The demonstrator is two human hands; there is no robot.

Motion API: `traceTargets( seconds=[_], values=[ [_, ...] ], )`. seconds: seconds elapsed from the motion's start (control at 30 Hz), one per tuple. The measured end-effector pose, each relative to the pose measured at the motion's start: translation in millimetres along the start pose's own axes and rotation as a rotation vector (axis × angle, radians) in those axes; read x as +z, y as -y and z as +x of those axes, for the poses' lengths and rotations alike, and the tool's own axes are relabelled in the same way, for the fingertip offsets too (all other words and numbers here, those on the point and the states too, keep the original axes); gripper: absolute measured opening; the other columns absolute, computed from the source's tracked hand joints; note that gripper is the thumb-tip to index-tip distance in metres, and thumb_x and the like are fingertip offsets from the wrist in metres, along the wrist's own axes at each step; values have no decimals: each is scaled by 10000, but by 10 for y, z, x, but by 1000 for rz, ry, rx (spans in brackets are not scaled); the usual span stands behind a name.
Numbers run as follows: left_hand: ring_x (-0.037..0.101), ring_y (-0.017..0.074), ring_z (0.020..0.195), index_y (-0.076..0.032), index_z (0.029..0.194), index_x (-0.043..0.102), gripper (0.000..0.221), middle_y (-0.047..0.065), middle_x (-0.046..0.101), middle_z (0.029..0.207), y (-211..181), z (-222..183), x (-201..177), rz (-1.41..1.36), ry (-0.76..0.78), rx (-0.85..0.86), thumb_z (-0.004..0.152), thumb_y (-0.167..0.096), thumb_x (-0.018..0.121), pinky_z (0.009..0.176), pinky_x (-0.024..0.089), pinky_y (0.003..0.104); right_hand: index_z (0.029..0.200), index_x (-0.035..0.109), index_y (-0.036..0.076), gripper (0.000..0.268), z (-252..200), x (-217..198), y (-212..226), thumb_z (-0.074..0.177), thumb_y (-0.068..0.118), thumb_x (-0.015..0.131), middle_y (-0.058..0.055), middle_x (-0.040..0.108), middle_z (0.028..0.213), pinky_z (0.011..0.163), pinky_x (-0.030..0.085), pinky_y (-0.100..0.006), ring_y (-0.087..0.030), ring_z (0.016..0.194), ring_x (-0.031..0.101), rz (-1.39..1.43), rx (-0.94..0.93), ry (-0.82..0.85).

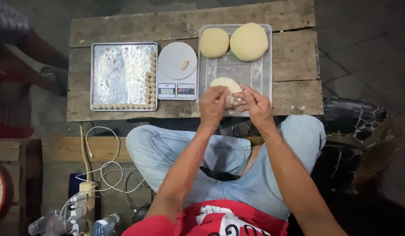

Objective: Shaping small dough balls by hand and placing them on a tray

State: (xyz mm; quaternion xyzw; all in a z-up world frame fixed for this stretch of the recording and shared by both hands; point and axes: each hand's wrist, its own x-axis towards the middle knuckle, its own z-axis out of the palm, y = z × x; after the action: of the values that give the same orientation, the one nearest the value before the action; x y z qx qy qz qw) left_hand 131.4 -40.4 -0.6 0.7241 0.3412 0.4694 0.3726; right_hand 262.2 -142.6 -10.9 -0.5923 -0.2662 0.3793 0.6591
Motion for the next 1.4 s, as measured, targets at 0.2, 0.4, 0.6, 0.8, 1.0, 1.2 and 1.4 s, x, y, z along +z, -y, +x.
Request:
traceTargets(
  seconds=[0.2,0.4,0.6,0.8,1.0,1.2,1.4],
  values=[
    [735,401,913,23,1171,718,335,239,743,961,441,802,-374,191,-170,-283,862,-76,800,784,583,494,1187,722,5,282,19,-22,149,1080,252,639,-203,763,981,668,629,-379,-287,786,759,-171,-46,-108],
    [736,278,901,48,1197,716,281,178,704,981,733,1115,-622,534,34,-225,924,-12,739,802,613,394,1118,786,75,202,-52,115,255,999,231,741,-135,783,892,643,637,-311,-198,710,753,-325,-46,-60],
    [691,361,1001,4,1213,714,305,211,667,1036,605,1074,-705,326,77,-308,997,-207,752,863,544,481,1144,787,118,210,-178,77,272,980,244,747,-123,783,828,647,601,-336,-159,666,691,-443,-22,40],
    [748,287,1008,-158,1096,779,249,85,784,1024,614,107,-571,33,344,-514,878,-275,810,860,571,407,1222,759,41,374,-356,180,15,854,45,827,-186,785,1031,735,637,-351,-194,830,743,-265,1,12],
    [749,167,925,-117,1034,776,230,64,796,1005,836,-729,-396,-185,408,-553,828,-32,835,848,610,329,1034,791,-24,216,-400,332,-99,821,-2,822,-171,757,928,729,675,-369,-256,829,786,-233,179,101],
    [703,119,941,-29,1076,782,269,89,791,1082,517,-544,-436,-429,391,-618,817,2,847,896,610,324,1133,725,-61,330,-270,321,-205,836,44,824,-178,671,933,755,688,-348,-244,825,770,-132,323,6],
    [633,57,850,-51,1037,806,234,48,756,1022,357,-501,-410,-499,359,-550,809,-36,858,808,585,256,1097,801,63,261,-223,207,-195,845,123,831,-135,747,1047,772,652,-333,-214,925,778,-325,156,57]
  ],
)
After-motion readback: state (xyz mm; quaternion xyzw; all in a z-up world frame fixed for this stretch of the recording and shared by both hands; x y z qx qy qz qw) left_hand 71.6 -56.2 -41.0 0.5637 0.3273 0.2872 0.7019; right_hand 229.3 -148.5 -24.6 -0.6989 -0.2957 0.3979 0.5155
